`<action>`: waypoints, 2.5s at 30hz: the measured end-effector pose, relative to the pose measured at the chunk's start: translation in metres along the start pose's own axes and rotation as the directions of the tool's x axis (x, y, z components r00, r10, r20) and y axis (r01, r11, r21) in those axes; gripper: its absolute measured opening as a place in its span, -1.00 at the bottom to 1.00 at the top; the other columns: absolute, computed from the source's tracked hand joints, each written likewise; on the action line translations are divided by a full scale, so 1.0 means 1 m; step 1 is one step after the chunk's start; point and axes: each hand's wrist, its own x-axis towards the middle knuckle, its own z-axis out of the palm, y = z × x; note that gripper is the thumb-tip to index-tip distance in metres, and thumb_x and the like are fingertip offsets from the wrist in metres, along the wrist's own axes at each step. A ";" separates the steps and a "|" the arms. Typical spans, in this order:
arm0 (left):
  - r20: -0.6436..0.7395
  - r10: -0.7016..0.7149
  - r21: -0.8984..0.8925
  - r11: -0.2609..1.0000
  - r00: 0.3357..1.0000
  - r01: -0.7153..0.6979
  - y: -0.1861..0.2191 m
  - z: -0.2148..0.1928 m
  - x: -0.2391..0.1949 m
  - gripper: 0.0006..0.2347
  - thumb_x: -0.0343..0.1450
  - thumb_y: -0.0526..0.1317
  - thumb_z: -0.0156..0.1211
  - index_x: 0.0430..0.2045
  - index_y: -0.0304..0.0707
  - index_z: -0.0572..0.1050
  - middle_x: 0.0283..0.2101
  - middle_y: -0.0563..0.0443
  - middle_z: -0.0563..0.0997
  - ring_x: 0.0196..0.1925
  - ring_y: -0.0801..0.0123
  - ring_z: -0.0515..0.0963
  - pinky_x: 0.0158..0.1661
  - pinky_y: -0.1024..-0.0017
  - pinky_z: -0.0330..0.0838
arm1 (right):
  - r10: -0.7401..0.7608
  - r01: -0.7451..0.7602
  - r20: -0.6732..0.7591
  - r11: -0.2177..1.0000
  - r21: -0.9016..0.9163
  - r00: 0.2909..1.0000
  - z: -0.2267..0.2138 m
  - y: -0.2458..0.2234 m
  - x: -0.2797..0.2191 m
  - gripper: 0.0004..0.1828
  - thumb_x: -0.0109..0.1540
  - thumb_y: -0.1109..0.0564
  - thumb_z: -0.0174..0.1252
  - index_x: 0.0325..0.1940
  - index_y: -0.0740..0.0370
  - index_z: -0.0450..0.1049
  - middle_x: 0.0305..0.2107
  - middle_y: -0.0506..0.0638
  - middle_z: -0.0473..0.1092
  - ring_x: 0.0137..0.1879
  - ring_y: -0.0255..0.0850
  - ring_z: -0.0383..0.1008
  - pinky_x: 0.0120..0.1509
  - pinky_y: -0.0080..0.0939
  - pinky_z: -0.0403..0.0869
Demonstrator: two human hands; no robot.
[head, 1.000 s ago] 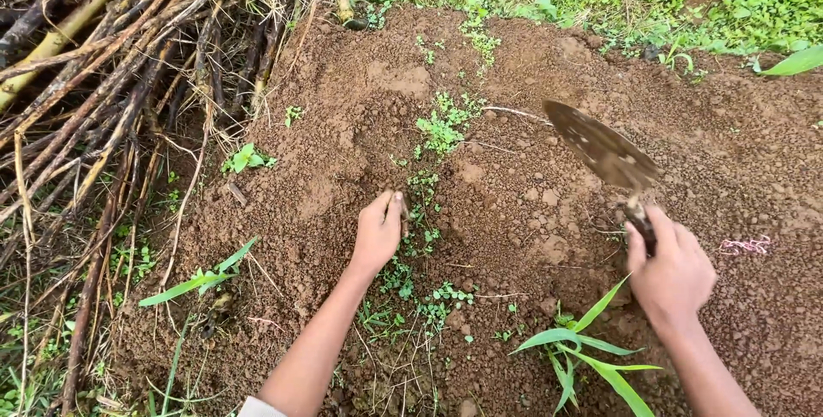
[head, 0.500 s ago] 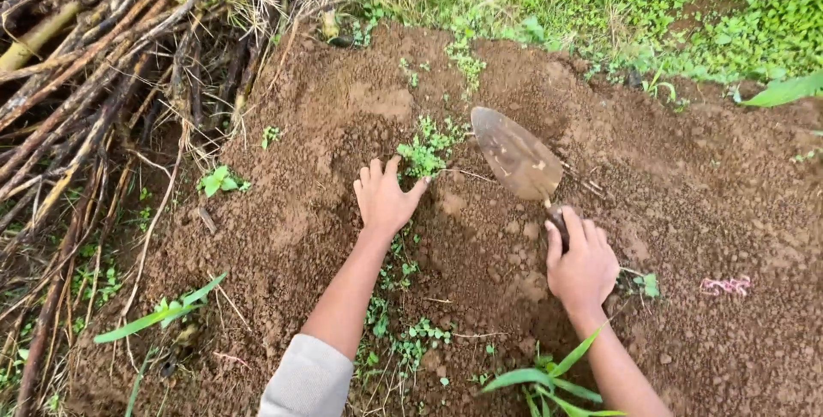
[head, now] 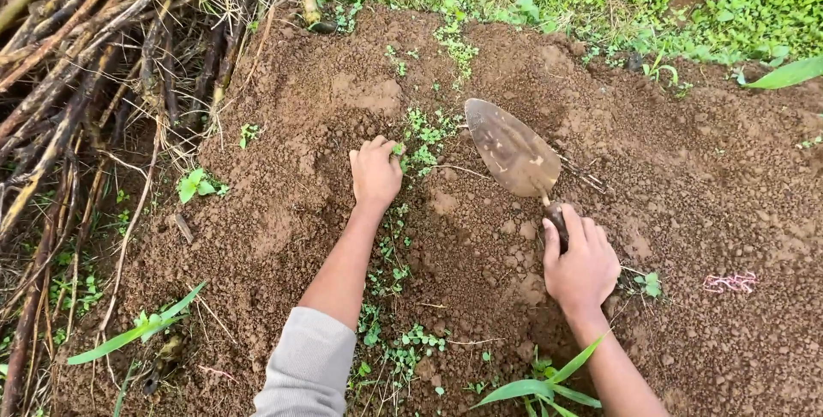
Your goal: The person uses a hand trowel to loosen soil around small plants and weeds, then pulls the unwanted plants out by hand. They continue to clear the area by removing weeds and smoothing the soil with the trowel.
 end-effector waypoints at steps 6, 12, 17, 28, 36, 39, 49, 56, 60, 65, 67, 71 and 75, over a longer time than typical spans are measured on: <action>-0.146 0.043 -0.330 0.940 0.988 -0.089 -0.006 -0.004 -0.012 -0.76 0.48 -0.24 -0.07 -0.38 -0.25 0.62 -0.39 0.01 0.54 -0.26 0.19 0.58 -0.10 0.20 0.34 | -0.001 0.001 -0.003 1.000 -0.007 1.000 -0.002 -0.002 0.000 -0.62 0.36 -0.27 0.13 0.15 -0.13 0.53 -0.29 -0.17 0.45 -0.13 -0.20 0.54 -0.11 -0.21 0.53; -0.048 0.089 -0.255 0.962 0.995 -0.098 0.021 -0.028 -0.008 -0.77 0.32 0.01 0.17 -0.35 -0.10 0.49 -0.19 -0.02 0.48 -0.06 0.21 0.48 -0.01 0.20 0.22 | -0.003 0.003 -0.020 1.000 -0.008 1.000 -0.004 -0.004 0.002 -0.64 0.37 -0.26 0.14 0.14 -0.12 0.54 -0.31 -0.18 0.45 -0.13 -0.21 0.54 -0.12 -0.22 0.53; 0.241 0.258 0.097 0.953 0.935 -0.288 0.031 -0.037 -0.004 -0.67 0.46 -0.03 0.00 0.15 0.24 0.42 0.08 0.05 0.41 0.10 0.23 0.36 0.13 0.15 0.10 | -0.001 0.002 -0.037 1.000 0.005 0.999 -0.004 -0.004 0.002 -0.64 0.36 -0.26 0.15 0.12 -0.11 0.55 -0.31 -0.18 0.46 -0.15 -0.21 0.55 -0.13 -0.23 0.52; 0.029 0.039 -0.597 0.802 0.999 -0.014 0.014 -0.009 0.009 -0.79 0.49 -0.19 -0.08 -0.42 -0.09 0.57 -0.51 0.23 0.46 -0.35 0.47 0.42 -0.19 0.34 0.20 | 0.000 0.000 -0.024 1.000 0.014 1.000 -0.011 -0.007 0.003 -0.64 0.35 -0.23 0.17 0.12 -0.09 0.55 -0.31 -0.16 0.46 -0.14 -0.19 0.55 -0.12 -0.21 0.52; -0.002 -0.018 -0.175 0.984 1.000 0.018 0.058 -0.040 0.017 -0.36 0.29 0.15 0.35 0.02 -0.50 0.42 0.03 -0.31 0.37 0.14 0.02 0.35 0.13 0.19 0.20 | 0.025 -0.026 0.024 0.999 0.032 0.999 -0.007 -0.006 0.004 -0.67 0.36 -0.21 0.17 0.11 -0.08 0.55 -0.31 -0.17 0.48 -0.15 -0.19 0.56 -0.12 -0.20 0.51; 0.043 -0.052 0.030 0.998 0.998 0.051 0.056 -0.017 0.037 -0.37 0.38 0.15 0.22 0.19 -0.37 0.27 0.16 -0.22 0.30 0.23 0.03 0.27 0.13 0.19 0.18 | 0.039 -0.040 0.041 0.999 0.027 0.998 -0.011 -0.008 0.008 -0.66 0.37 -0.23 0.15 0.12 -0.10 0.56 -0.29 -0.20 0.49 -0.14 -0.23 0.56 -0.12 -0.23 0.50; -0.136 0.085 -0.280 0.952 0.987 -0.121 0.015 0.028 0.054 -0.90 0.45 -0.28 0.14 -0.26 -0.27 0.57 -0.13 -0.22 0.50 -0.02 -0.04 0.54 -0.02 0.15 0.45 | 0.002 -0.002 0.005 0.999 0.042 1.000 -0.013 -0.007 0.010 -0.69 0.36 -0.20 0.17 0.08 -0.07 0.55 -0.33 -0.18 0.47 -0.16 -0.21 0.56 -0.12 -0.22 0.51; -0.074 0.196 -0.533 0.821 0.978 -0.205 -0.020 -0.039 -0.026 -0.55 0.47 -0.08 0.09 -0.93 -0.18 0.33 -0.74 0.02 0.33 -0.62 0.24 0.38 -0.43 0.33 0.31 | 0.000 -0.001 0.015 1.000 0.022 1.000 -0.027 -0.014 0.012 -0.68 0.39 -0.22 0.19 0.10 -0.06 0.57 -0.32 -0.19 0.49 -0.15 -0.23 0.58 -0.09 -0.25 0.51; -0.071 0.230 -0.489 0.840 0.971 -0.235 -0.019 -0.097 -0.080 -0.61 0.44 -0.12 0.16 -0.89 -0.14 0.37 -0.73 0.07 0.35 -0.58 0.28 0.40 -0.36 0.33 0.36 | -0.040 0.042 -0.066 0.999 0.032 0.997 -0.015 -0.008 0.008 -0.68 0.39 -0.20 0.22 0.11 -0.05 0.57 -0.32 -0.17 0.47 -0.16 -0.21 0.57 -0.09 -0.24 0.51; 0.276 0.440 0.089 0.874 0.854 -0.479 -0.034 -0.066 -0.088 -0.36 0.36 0.41 -0.23 0.33 0.31 0.23 -0.07 0.04 0.38 -0.02 0.29 0.30 -0.03 0.32 0.21 | -0.014 0.013 0.029 0.999 0.039 0.999 -0.030 -0.016 0.010 -0.70 0.50 -0.16 0.05 0.13 -0.03 0.58 -0.25 -0.14 0.52 -0.20 -0.24 0.50 -0.25 -0.28 0.34; 0.266 0.392 -0.009 0.914 0.881 -0.404 -0.026 -0.070 -0.090 -0.54 0.38 0.09 0.01 0.23 0.21 0.36 -0.11 0.14 0.41 -0.03 0.31 0.33 0.03 0.32 0.23 | -0.019 0.018 0.018 0.999 0.046 1.000 -0.028 -0.015 0.009 -0.72 0.51 -0.15 0.07 0.12 -0.03 0.58 -0.26 -0.15 0.52 -0.22 -0.26 0.48 -0.26 -0.30 0.32; 0.007 0.321 -0.254 0.917 0.947 -0.309 -0.028 -0.044 -0.095 -0.76 0.34 -0.51 0.23 -0.20 -0.22 0.65 -0.35 0.16 0.52 -0.29 0.36 0.48 -0.12 0.49 0.64 | -0.058 0.060 -0.031 0.996 0.063 0.998 -0.029 -0.014 0.008 -0.72 0.51 -0.10 0.10 0.14 0.04 0.59 -0.25 -0.12 0.53 -0.23 -0.23 0.48 -0.27 -0.27 0.32; 0.096 0.162 -0.291 0.948 0.982 -0.128 -0.028 -0.057 -0.115 -0.77 0.36 -0.58 0.14 -0.22 -0.30 0.59 -0.17 -0.01 0.53 -0.48 0.50 0.51 -0.41 0.64 0.66 | -0.067 0.068 -0.026 0.996 0.061 0.997 -0.028 -0.011 0.005 -0.70 0.50 -0.11 0.10 0.16 0.06 0.58 -0.23 -0.08 0.54 -0.19 -0.15 0.52 -0.24 -0.20 0.37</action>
